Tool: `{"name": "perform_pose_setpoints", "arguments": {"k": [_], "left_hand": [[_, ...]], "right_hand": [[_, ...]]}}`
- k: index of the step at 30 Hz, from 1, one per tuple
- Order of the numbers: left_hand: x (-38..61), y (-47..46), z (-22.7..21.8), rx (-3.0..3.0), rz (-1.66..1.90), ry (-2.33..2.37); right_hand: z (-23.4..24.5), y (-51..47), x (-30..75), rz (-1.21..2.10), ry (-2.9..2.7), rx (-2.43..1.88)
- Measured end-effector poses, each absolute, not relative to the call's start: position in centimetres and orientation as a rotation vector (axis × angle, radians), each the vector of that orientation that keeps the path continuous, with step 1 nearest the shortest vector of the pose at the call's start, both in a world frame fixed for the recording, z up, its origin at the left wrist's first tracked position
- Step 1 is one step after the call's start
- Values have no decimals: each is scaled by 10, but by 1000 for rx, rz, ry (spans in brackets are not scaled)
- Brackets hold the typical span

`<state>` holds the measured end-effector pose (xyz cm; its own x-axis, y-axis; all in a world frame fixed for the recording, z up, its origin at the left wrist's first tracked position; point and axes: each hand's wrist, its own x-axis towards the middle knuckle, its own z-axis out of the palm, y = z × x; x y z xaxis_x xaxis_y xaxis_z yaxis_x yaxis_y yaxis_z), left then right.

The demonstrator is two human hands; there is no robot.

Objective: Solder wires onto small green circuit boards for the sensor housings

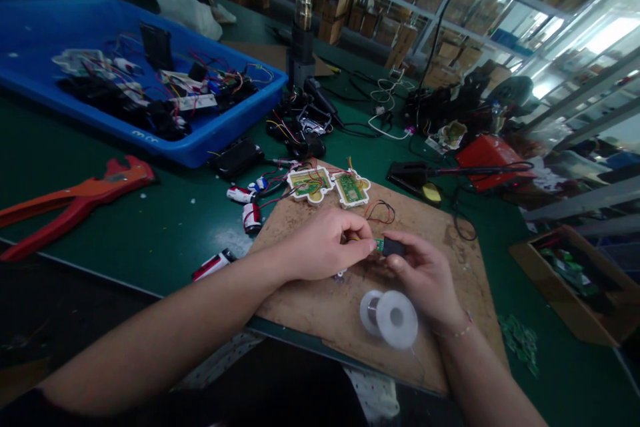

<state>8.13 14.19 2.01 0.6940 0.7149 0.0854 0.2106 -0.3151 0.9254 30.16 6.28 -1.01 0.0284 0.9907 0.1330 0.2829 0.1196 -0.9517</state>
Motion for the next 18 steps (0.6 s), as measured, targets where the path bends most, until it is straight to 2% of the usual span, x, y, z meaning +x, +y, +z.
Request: {"name": "perform_pose_setpoints", "arguments": {"k": [18], "left_hand": [[80,142,20,1751,596,688]], "right_hand": [[-11,64,299,962,-1404,-1333]]}}
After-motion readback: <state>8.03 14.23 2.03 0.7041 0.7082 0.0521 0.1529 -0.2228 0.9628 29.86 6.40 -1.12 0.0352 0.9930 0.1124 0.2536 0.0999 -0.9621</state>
